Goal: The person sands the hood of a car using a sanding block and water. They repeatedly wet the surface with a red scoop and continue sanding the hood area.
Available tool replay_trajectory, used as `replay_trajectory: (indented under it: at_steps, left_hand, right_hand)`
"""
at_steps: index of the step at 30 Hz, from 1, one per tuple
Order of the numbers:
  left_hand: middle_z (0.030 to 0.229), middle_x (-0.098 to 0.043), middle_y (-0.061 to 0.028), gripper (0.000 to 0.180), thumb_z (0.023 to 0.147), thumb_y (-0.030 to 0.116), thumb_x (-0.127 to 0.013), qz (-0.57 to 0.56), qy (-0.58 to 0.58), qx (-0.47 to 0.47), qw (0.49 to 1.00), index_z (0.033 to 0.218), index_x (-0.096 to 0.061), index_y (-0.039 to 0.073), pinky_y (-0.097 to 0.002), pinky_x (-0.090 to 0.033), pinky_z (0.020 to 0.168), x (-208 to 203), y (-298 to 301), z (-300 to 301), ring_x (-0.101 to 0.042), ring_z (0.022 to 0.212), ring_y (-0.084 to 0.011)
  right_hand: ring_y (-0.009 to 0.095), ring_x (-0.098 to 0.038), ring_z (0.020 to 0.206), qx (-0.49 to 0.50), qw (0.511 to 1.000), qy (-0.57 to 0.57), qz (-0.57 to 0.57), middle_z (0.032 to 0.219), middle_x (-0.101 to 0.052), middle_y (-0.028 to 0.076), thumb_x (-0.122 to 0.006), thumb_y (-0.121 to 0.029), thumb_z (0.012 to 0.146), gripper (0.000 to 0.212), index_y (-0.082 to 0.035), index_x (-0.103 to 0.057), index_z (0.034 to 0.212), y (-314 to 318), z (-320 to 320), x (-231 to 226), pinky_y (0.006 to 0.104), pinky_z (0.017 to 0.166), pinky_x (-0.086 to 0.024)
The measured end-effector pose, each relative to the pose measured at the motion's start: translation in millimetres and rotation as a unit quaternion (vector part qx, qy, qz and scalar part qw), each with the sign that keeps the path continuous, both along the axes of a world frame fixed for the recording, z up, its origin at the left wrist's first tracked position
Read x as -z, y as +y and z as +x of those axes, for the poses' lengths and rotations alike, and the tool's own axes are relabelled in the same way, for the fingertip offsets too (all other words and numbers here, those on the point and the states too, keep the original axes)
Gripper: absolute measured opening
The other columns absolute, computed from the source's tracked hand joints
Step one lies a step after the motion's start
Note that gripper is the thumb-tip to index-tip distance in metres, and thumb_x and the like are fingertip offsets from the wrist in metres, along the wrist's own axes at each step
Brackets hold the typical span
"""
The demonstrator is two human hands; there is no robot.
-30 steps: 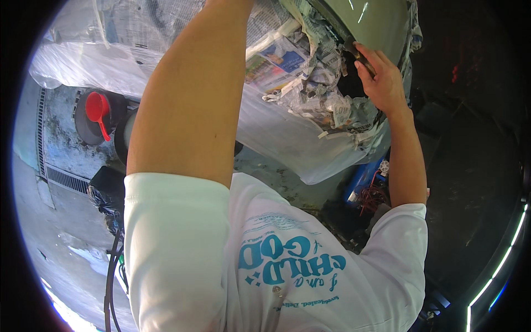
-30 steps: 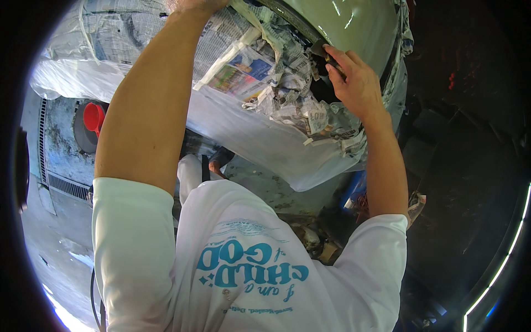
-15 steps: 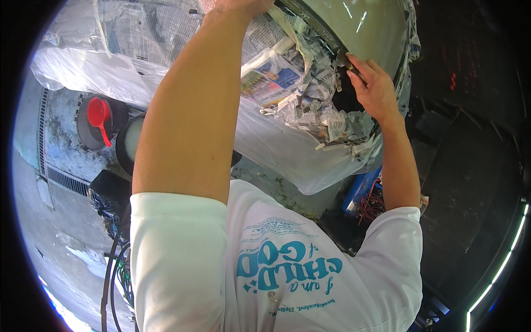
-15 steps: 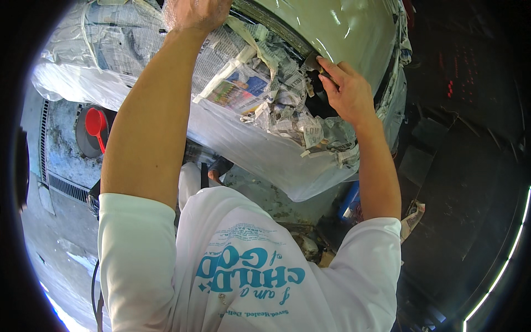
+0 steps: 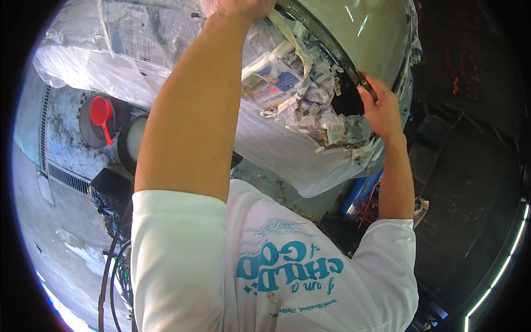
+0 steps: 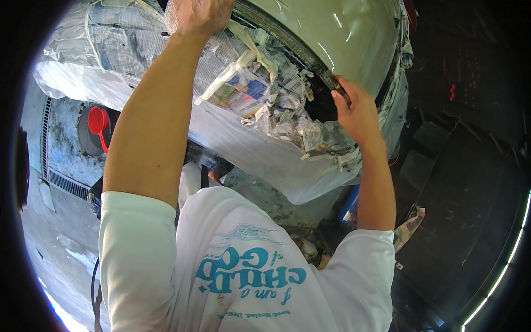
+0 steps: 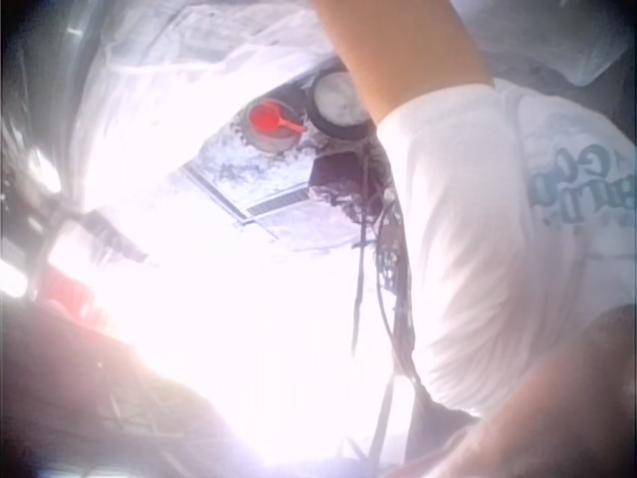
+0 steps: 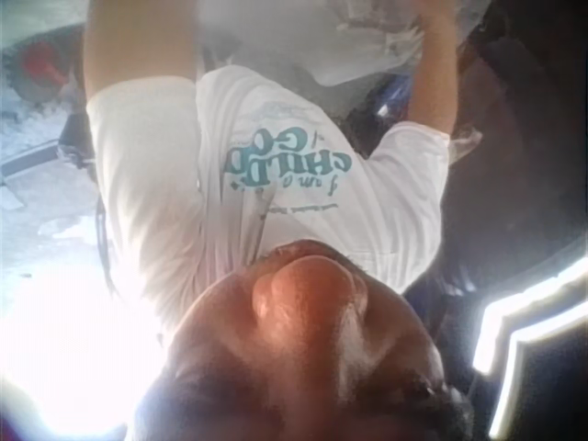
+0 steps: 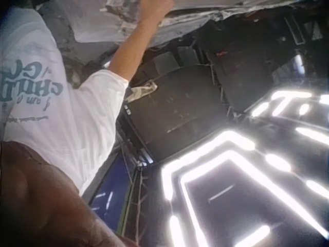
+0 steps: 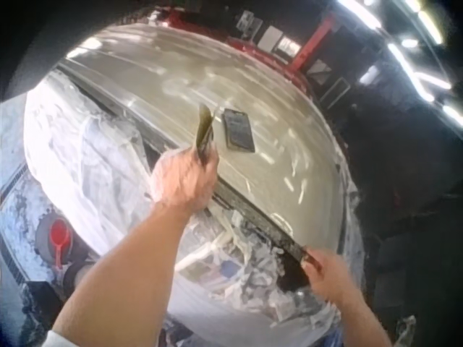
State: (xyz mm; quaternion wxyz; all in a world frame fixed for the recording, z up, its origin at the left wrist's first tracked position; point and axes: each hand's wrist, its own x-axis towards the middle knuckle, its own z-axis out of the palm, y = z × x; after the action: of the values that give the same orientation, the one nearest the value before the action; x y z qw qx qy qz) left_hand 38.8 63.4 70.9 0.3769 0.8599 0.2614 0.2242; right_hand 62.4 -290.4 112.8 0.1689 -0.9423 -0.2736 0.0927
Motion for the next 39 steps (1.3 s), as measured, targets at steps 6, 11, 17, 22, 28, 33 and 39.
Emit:
replay_trajectory:
  at_steps: [6, 11, 17, 22, 28, 33, 39]
  left_hand:
    - [0.094, -0.074, -0.0254, 0.048, 0.105, 0.044, -0.044, -0.01, 0.036, -0.022, 0.999, 0.103, -0.075, 0.007, -0.0548, -0.055, 0.082, -13.7, 6.0, -8.2, -0.071, 0.091, -0.0456]
    - [0.096, -0.074, -0.0253, 0.048, 0.104, 0.045, -0.044, -0.018, 0.032, -0.015, 0.999, 0.104, -0.075, 0.008, -0.0543, -0.055, 0.084, -9.6, 4.2, -8.9, -0.071, 0.093, -0.0455]
    - [0.095, -0.074, -0.025, 0.05, 0.104, 0.046, -0.044, -0.027, 0.028, -0.02, 0.999, 0.101, -0.075, 0.006, -0.0547, -0.054, 0.084, -19.4, 1.4, -13.6, -0.07, 0.095, -0.0456]
    - [0.092, -0.073, -0.0266, 0.053, 0.107, 0.045, -0.043, 0.058, 0.036, -0.038, 0.997, 0.093, -0.074, 0.004, -0.0559, -0.053, 0.083, -3.0, 5.8, -1.0, -0.07, 0.093, -0.0467]
    - [0.088, -0.072, -0.0263, 0.051, 0.107, 0.043, -0.044, 0.107, 0.026, -0.025, 0.994, 0.091, -0.073, 0.005, -0.0561, -0.054, 0.081, 0.4, 5.2, 0.1, -0.07, 0.089, -0.047]
    - [0.087, -0.073, -0.0251, 0.048, 0.106, 0.042, -0.046, 0.071, -0.017, -0.02, 0.997, 0.091, -0.074, 0.006, -0.0562, -0.054, 0.08, -0.2, 4.2, -1.4, -0.07, 0.087, -0.0466]
    - [0.091, -0.074, -0.0239, 0.042, 0.104, 0.042, -0.049, 0.019, -0.004, -0.035, 0.999, 0.1, -0.075, 0.01, -0.0549, -0.056, 0.081, -3.6, 5.3, -4.5, -0.071, 0.089, -0.0455]
  right_hand:
    - [0.036, -0.065, 0.069, 0.015, 0.999, 0.015, -0.03, 0.078, -0.066, 0.02, -0.061, -0.037, 0.107, 0.041, -0.001, -0.066, 0.128, 37.3, 3.8, -1.3, 0.0401, 0.068, -0.051]
    - [0.042, -0.065, 0.069, 0.011, 0.999, -0.02, -0.035, 0.074, -0.065, 0.021, -0.057, -0.04, 0.109, 0.042, -0.002, -0.065, 0.122, 32.8, 13.0, 20.1, 0.0463, 0.067, -0.05]
    - [0.046, -0.066, 0.072, 0.096, 0.988, -0.112, 0.039, 0.077, -0.068, 0.023, -0.057, -0.028, 0.106, 0.03, -0.002, -0.065, 0.117, 49.7, -10.2, 34.1, 0.0506, 0.071, -0.051]
    - [0.045, -0.067, 0.076, 0.22, 0.96, -0.094, 0.147, 0.083, -0.07, 0.023, -0.061, -0.028, 0.101, 0.028, 0.0, -0.068, 0.103, 74.2, -15.5, 33.1, 0.0489, 0.074, -0.052]
    - [0.042, -0.067, 0.077, 0.152, 0.981, -0.117, 0.034, 0.086, -0.071, 0.018, -0.067, -0.031, 0.099, 0.029, -0.002, -0.069, 0.097, 76.4, -4.4, 31.1, 0.0482, 0.073, -0.052]
    - [0.04, -0.066, 0.073, 0.043, 0.98, -0.19, -0.043, 0.086, -0.068, 0.013, -0.068, -0.029, 0.099, 0.026, -0.004, -0.066, 0.092, 63.9, 12.6, 33.9, 0.0497, 0.069, -0.052]
    - [0.035, -0.067, 0.072, 0.018, 0.975, -0.212, -0.059, 0.083, -0.066, 0.009, -0.069, -0.027, 0.098, 0.022, -0.006, -0.067, 0.092, 68.9, 13.3, 37.8, 0.0484, 0.067, -0.053]
